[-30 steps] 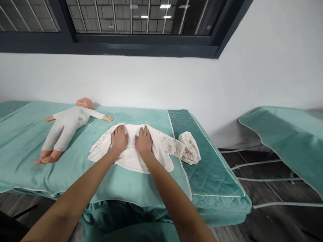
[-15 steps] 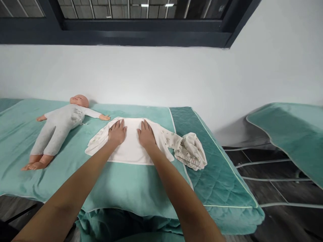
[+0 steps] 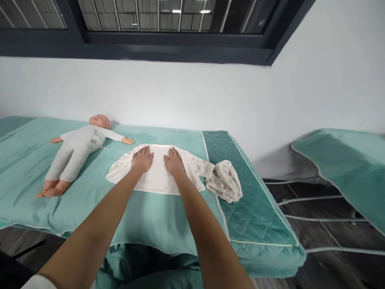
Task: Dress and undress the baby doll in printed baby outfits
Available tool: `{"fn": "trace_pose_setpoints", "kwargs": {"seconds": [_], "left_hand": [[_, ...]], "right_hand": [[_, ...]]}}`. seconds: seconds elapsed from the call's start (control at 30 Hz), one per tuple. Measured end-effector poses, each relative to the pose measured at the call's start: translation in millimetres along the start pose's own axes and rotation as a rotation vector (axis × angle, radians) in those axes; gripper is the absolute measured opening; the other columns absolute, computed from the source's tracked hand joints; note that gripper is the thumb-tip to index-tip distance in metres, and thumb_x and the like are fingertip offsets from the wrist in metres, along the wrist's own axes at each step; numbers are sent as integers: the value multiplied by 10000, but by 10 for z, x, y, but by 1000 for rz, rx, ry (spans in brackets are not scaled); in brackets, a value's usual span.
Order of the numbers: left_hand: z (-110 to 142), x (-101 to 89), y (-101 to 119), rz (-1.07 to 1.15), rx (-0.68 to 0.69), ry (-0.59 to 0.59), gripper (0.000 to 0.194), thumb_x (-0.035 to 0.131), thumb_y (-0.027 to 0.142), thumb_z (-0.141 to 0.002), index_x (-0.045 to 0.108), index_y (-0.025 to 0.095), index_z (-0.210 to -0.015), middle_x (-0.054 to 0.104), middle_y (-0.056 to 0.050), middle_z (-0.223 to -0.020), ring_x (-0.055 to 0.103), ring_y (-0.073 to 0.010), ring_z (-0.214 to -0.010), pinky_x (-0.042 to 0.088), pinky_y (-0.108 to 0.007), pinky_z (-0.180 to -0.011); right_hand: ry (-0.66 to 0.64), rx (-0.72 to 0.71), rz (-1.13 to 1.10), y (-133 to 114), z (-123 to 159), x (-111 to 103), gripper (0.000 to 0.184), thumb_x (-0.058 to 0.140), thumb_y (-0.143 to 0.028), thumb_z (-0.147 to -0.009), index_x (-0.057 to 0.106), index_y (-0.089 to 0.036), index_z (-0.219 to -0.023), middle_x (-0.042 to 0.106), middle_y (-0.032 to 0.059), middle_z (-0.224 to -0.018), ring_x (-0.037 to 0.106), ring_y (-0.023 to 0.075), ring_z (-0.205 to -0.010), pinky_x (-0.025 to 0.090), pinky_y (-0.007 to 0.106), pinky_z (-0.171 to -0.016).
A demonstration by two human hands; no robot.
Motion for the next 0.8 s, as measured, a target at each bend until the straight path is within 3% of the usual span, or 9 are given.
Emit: {"fn": "trace_pose_setpoints", "kwargs": {"seconds": [0.47, 0.8], "left_hand": [[487, -28, -109, -60, 45, 32, 657, 210, 454, -1012, 320, 129, -1572, 248, -84, -1673, 232, -287, -1537, 195, -440, -1267], [700, -61, -124, -79, 75, 37, 656, 194, 462, -1013, 325, 148, -1574, 246, -77, -1674, 172, -278, -1559, 171, -452, -1271]], "right_hand": [[-37, 71, 4, 36, 282, -32, 650, 184, -458, -1052, 210, -130, -1613, 192, 122, -1669, 224, 272, -1525, 206, 423, -1234], [-8, 62, 42, 66, 473, -23, 637, 191, -469, -1046, 246, -174, -1607, 207, 81, -1671, 240, 271, -1519, 208, 464, -1232]]}}
Point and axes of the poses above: each hand's wrist, its own z-axis away from the middle knuckle, its own x-axis out of the palm, y = z × x, the point moved 6 cm from there along -z, towards the middle knuckle
